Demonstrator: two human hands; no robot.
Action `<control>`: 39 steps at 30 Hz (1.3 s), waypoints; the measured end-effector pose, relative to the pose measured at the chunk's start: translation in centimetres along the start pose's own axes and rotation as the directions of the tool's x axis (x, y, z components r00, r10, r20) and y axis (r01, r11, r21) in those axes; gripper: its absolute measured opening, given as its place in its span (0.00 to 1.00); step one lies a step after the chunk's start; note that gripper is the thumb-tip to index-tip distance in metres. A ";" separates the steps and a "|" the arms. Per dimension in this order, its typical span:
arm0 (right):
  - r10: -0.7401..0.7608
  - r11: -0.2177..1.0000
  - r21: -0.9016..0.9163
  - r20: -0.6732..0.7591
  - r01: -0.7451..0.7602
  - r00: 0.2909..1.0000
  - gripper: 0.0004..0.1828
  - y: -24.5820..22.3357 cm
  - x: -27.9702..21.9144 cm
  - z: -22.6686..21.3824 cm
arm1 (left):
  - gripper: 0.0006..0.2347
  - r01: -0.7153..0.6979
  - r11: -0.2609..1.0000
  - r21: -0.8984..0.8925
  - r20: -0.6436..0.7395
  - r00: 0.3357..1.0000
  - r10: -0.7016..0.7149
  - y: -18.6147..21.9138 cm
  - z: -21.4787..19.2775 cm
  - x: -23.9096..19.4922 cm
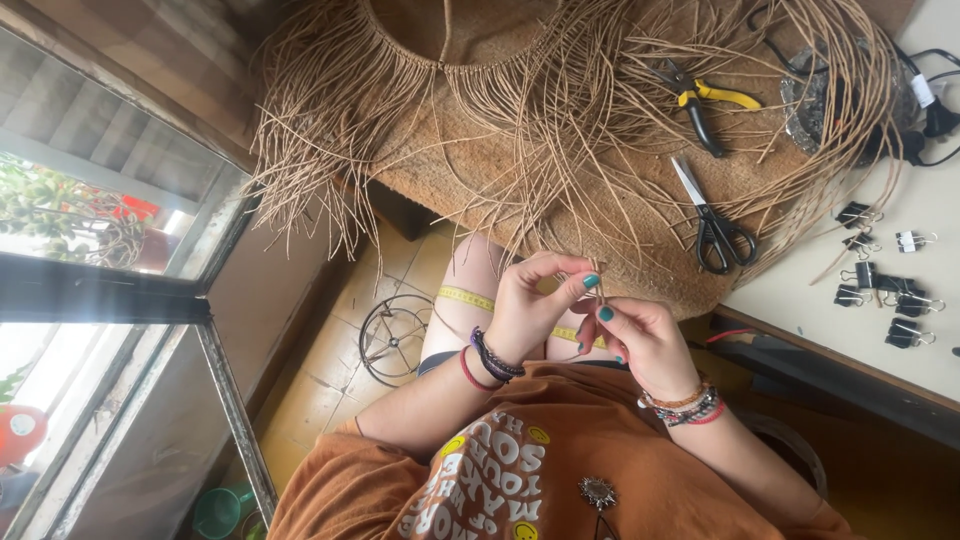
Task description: The person measures and cuts thin rattan strips to a consistent length using a yellow measuring tape and scissors. They repeatedly measure, cut, and set aside the cut pieces on the work surface.
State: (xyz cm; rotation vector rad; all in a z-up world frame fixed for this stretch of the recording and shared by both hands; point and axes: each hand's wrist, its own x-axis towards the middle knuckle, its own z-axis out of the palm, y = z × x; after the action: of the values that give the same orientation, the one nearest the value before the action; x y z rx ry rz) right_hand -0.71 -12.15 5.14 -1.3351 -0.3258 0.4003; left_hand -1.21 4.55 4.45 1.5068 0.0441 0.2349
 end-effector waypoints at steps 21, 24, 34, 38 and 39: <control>0.251 0.763 -0.580 -0.139 -0.284 0.958 0.13 -2.3 0.6 -9.9 | 0.02 -0.397 0.912 -0.098 -0.645 0.724 0.245 2.0 -10.7 4.4; 0.261 0.723 -0.647 -0.069 -0.242 0.963 0.12 -0.9 0.5 -12.2 | 0.01 -0.311 0.931 -0.189 -0.554 0.817 0.161 1.0 -14.0 4.4; 0.088 0.566 -0.814 0.215 0.129 0.973 0.11 -2.5 1.4 -5.8 | 0.18 -0.523 0.640 0.563 0.426 0.847 0.317 4.1 -0.6 -1.8; 0.044 0.565 -0.819 0.149 0.098 0.988 0.09 -4.4 0.6 -7.2 | 0.06 -0.389 0.643 0.660 0.456 0.887 0.069 1.4 -1.9 -1.2; 0.036 0.565 -0.821 0.122 0.080 0.992 0.09 -4.9 0.1 -8.1 | 0.11 -0.423 0.633 0.649 0.473 0.875 0.101 1.5 -3.1 -0.8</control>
State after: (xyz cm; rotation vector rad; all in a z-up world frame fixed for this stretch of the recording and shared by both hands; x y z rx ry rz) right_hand 3.52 -20.03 8.28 -2.2507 -0.6966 0.3100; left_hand -2.76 7.55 5.63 2.3723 -0.4817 0.1460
